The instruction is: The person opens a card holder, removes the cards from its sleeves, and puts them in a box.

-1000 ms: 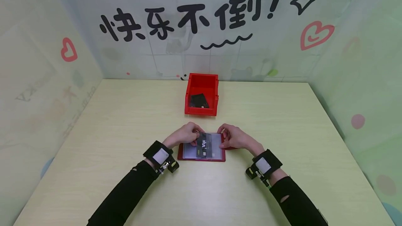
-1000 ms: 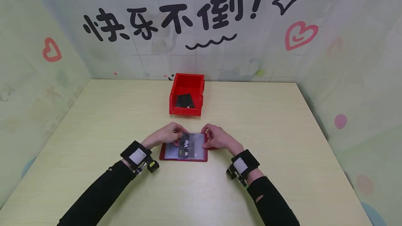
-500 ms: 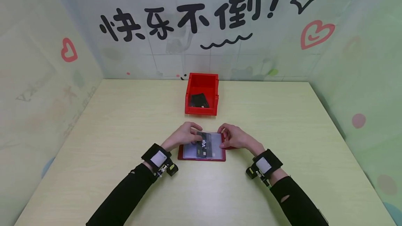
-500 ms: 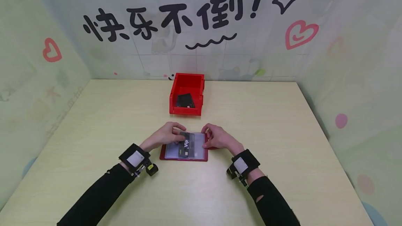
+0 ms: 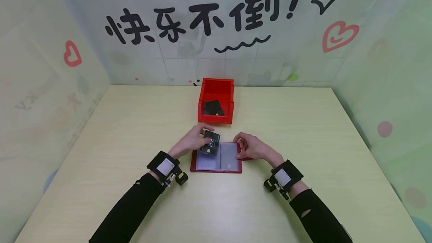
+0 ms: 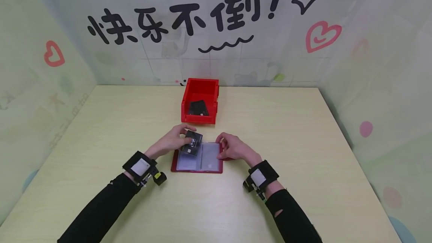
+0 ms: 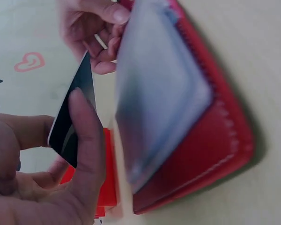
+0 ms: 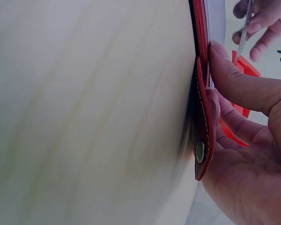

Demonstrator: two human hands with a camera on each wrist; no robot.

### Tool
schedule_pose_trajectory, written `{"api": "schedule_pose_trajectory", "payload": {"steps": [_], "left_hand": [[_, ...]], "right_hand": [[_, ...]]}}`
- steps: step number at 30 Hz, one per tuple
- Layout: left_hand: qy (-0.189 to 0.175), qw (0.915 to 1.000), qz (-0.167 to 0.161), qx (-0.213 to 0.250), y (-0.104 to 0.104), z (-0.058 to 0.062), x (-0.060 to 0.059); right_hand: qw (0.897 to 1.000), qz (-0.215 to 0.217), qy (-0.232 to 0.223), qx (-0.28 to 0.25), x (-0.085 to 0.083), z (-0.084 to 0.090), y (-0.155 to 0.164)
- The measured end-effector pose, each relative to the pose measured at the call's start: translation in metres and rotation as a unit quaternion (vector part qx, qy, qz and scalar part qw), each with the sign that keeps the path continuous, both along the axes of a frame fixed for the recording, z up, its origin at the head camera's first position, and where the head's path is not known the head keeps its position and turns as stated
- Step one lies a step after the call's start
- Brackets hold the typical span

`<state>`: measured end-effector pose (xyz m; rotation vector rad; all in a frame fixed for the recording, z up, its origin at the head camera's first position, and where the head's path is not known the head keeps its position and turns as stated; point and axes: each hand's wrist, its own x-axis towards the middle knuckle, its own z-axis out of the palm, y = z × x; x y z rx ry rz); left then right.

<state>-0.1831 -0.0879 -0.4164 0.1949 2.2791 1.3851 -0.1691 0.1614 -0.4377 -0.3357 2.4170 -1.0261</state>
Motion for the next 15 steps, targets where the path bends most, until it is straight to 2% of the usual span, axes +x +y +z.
{"api": "schedule_pose_trajectory", "payload": {"steps": [4,11,15], "left_hand": [[-0.004,0.9993,0.000,0.038,-0.003,0.008,-0.007],[0.038,0.9952,0.078,0.046,0.000,0.020,-0.018],[0.078,0.9904,0.104,0.046,0.004,0.022,-0.025]], "right_hand": [[1.000,-0.001,-0.002,-0.003,0.000,0.000,0.000],[1.000,-0.001,0.001,-0.007,0.001,-0.001,0.001],[1.000,0.003,0.003,-0.009,0.001,-0.001,0.002]]}}
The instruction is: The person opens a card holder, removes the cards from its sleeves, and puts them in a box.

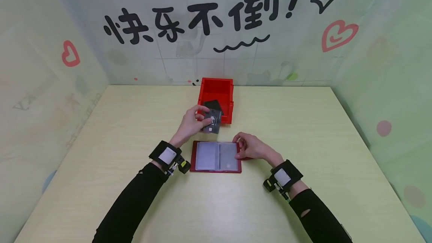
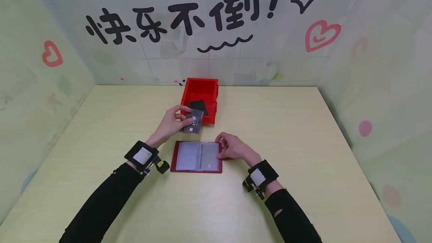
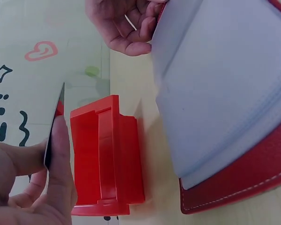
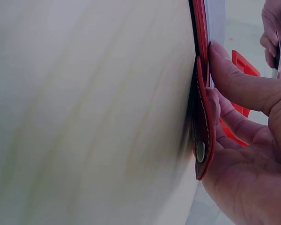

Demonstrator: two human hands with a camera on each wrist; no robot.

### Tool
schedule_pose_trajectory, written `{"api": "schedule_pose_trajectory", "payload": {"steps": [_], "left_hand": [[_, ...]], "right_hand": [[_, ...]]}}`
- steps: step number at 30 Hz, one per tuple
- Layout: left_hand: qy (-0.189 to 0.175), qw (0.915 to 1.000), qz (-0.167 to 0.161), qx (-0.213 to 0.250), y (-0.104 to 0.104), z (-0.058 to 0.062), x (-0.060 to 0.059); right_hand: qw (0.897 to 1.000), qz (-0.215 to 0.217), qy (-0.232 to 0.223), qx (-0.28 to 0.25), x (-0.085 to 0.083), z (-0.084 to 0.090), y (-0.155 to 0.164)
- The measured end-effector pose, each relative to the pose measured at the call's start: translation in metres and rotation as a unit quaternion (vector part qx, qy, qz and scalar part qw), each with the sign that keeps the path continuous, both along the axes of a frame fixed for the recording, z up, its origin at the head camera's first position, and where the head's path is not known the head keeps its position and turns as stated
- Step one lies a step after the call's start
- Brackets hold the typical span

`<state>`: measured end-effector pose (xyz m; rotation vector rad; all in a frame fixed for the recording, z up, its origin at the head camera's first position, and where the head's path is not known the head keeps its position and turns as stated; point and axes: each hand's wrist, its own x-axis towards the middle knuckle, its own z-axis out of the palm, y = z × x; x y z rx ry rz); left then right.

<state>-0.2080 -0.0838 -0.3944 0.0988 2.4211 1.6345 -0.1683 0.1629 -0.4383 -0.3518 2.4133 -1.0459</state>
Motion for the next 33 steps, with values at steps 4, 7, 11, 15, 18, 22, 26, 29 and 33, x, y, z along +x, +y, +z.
{"api": "schedule_pose_trajectory", "payload": {"steps": [4,7,11,15,18,22,26,29,33], "left_hand": [[0.040,0.9988,0.024,-0.016,0.007,0.000,-0.010],[0.059,0.9971,0.034,-0.033,0.014,0.000,-0.017],[0.073,0.9953,0.034,-0.054,0.025,-0.001,-0.025],[0.078,0.9942,0.042,-0.060,0.034,-0.001,-0.034],[0.069,0.9943,0.059,-0.055,0.040,-0.002,-0.041],[0.066,0.9929,0.068,-0.071,0.047,-0.003,-0.047],[0.079,0.9893,0.053,-0.110,0.058,-0.004,-0.050],[0.082,0.9851,0.037,-0.146,0.065,-0.007,-0.054],[0.065,0.9737,0.019,-0.218,0.071,-0.014,-0.058]], "right_hand": [[1.000,0.002,-0.001,-0.001,0.001,0.001,0.001],[1.000,0.001,-0.005,-0.001,0.001,0.001,0.001],[1.000,-0.004,-0.010,0.000,0.002,0.002,0.001],[1.000,-0.011,-0.017,0.001,0.002,0.003,0.000],[1.000,-0.013,-0.022,0.001,0.003,0.004,0.000],[1.000,-0.013,-0.026,-0.001,0.004,0.004,0.000],[1.000,-0.016,-0.025,0.001,0.004,0.004,0.000],[1.000,-0.019,-0.023,0.002,0.004,0.004,0.000],[1.000,-0.019,-0.020,0.000,0.005,0.004,-0.001]]}}
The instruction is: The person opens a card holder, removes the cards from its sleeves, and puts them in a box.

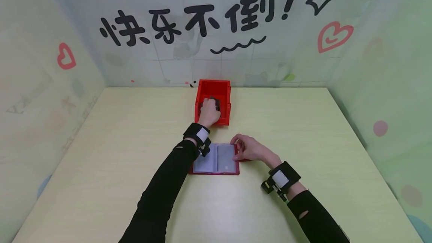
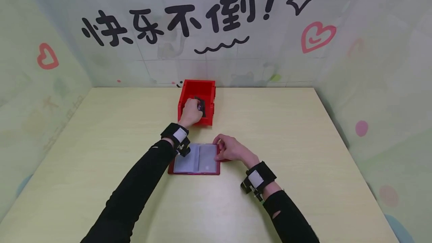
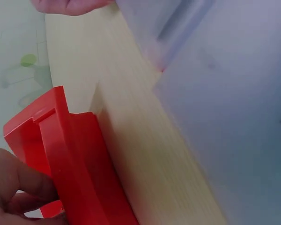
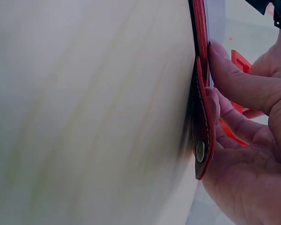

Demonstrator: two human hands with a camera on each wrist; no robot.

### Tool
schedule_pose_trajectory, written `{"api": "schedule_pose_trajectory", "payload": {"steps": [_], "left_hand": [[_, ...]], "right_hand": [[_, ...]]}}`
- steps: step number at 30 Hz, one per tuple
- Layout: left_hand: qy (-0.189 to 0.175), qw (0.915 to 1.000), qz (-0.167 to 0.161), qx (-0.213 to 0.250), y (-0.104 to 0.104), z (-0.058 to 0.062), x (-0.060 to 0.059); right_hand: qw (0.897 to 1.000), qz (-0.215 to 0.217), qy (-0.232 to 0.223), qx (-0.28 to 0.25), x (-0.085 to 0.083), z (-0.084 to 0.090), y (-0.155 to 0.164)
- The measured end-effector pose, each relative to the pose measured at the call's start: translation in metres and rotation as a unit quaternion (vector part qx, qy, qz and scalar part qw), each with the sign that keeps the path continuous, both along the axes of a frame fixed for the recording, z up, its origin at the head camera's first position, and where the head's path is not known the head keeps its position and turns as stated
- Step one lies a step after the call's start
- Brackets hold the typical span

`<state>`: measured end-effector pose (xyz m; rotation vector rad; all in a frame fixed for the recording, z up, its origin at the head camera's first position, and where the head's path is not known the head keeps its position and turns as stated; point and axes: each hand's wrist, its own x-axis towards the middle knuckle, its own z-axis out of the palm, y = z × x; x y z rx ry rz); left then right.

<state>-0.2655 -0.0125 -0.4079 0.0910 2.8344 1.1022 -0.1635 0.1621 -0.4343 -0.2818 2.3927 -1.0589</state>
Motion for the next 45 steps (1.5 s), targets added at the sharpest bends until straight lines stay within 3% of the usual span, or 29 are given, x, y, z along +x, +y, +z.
{"api": "schedule_pose_trajectory", "payload": {"steps": [5,10,15,20,25,32,36,42,45], "left_hand": [[-0.011,0.9948,-0.011,-0.101,0.006,-0.004,0.004],[0.022,0.9835,-0.039,-0.175,0.008,-0.008,0.007],[0.062,0.9701,-0.110,-0.207,0.003,-0.014,0.005],[0.023,0.9608,-0.177,-0.212,-0.003,-0.015,-0.001],[0.003,0.9512,-0.204,-0.231,-0.007,-0.009,-0.003],[0.061,0.9335,-0.212,-0.283,-0.013,-0.005,0.000],[0.087,0.9324,-0.206,-0.284,-0.017,-0.007,0.002],[0.103,0.9397,-0.211,-0.249,-0.023,-0.009,0.004],[0.145,0.9426,-0.206,-0.219,-0.027,-0.008,0.012]], "right_hand": [[1.000,0.010,0.005,-0.002,-0.001,-0.002,-0.001],[1.000,0.015,0.012,-0.004,-0.002,-0.004,0.001],[1.000,0.017,0.009,-0.005,-0.002,-0.005,0.001],[1.000,0.011,0.006,0.001,-0.001,-0.003,0.000],[1.000,0.011,0.006,0.002,-0.001,-0.003,-0.001],[1.000,0.013,0.008,0.002,-0.002,-0.003,-0.001],[1.000,0.015,0.009,0.003,-0.002,-0.003,-0.001],[1.000,0.015,0.006,0.006,-0.002,-0.002,-0.001],[1.000,0.014,0.006,0.007,-0.002,0.000,-0.001]]}}
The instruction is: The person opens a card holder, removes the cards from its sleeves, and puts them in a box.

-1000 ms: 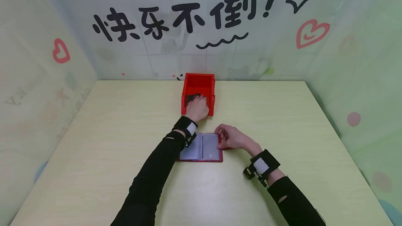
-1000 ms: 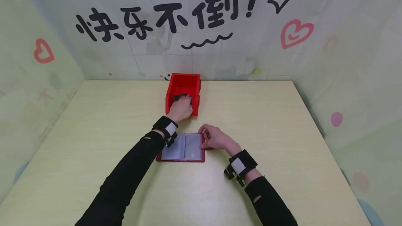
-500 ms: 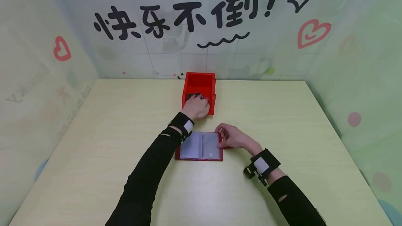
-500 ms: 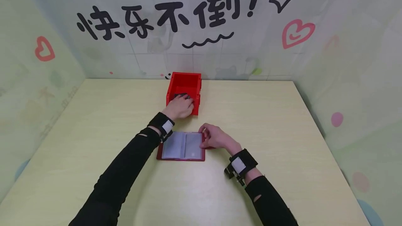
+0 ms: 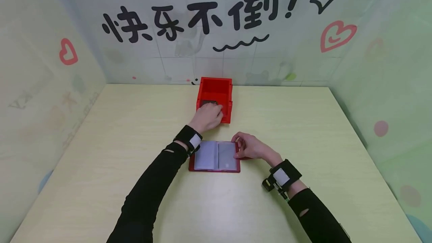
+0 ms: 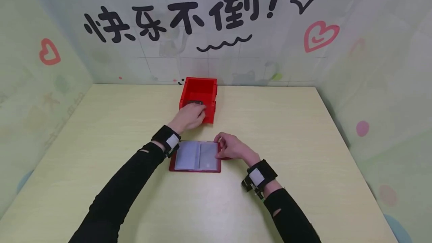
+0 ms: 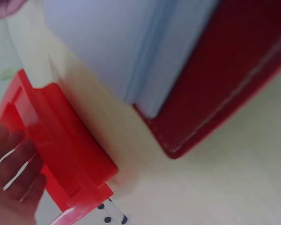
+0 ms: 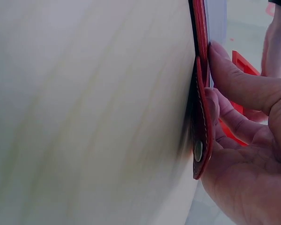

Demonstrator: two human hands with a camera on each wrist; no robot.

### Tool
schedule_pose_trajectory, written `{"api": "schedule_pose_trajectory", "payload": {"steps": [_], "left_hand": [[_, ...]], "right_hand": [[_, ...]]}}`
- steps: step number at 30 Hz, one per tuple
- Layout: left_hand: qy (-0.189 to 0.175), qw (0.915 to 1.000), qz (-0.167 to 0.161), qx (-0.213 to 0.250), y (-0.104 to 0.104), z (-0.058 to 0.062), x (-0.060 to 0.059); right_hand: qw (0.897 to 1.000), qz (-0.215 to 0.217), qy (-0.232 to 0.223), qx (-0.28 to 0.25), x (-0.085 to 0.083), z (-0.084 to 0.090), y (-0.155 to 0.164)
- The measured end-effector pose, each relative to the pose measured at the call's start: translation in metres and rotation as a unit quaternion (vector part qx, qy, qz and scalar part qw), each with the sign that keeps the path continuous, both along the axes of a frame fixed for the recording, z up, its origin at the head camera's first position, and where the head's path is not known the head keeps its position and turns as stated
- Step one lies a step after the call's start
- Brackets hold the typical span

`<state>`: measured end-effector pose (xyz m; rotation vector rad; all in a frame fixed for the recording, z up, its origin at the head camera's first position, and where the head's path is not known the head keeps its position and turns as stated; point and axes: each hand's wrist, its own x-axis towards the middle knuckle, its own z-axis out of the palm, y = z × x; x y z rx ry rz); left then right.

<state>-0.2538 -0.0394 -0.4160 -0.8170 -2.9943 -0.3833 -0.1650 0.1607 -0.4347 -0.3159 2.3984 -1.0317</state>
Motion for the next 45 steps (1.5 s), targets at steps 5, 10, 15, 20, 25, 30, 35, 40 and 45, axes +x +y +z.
{"api": "schedule_pose_trajectory", "payload": {"steps": [5,10,15,20,25,30,35,40,45], "left_hand": [[0.014,0.9956,-0.030,0.088,-0.009,0.005,0.029],[-0.131,0.9804,-0.067,0.131,-0.017,-0.001,0.055],[-0.202,0.9685,-0.078,0.123,-0.024,-0.015,0.062],[-0.245,0.9540,-0.076,0.154,-0.030,-0.022,0.057],[-0.262,0.9458,-0.069,0.179,-0.033,-0.024,0.057],[-0.270,0.9430,-0.072,0.181,-0.034,-0.024,0.058],[-0.286,0.9381,-0.072,0.182,-0.036,-0.023,0.059],[-0.298,0.9341,-0.057,0.188,-0.037,-0.023,0.060],[-0.310,0.9296,-0.041,0.196,-0.038,-0.019,0.061]], "right_hand": [[1.000,-0.001,0.000,-0.004,-0.001,0.000,0.001],[1.000,-0.003,0.005,-0.012,-0.002,-0.001,0.005],[1.000,-0.005,0.002,-0.026,-0.002,-0.001,0.007],[0.999,-0.003,-0.005,-0.051,-0.001,-0.002,0.009],[0.998,-0.007,-0.010,-0.068,-0.001,-0.004,0.010],[0.998,-0.007,0.010,-0.069,0.000,-0.004,0.008],[0.996,0.014,-0.003,-0.089,0.000,-0.004,0.010],[0.992,0.016,-0.038,-0.117,0.000,-0.005,0.014],[0.996,0.008,-0.008,-0.092,0.001,-0.006,0.009]]}}
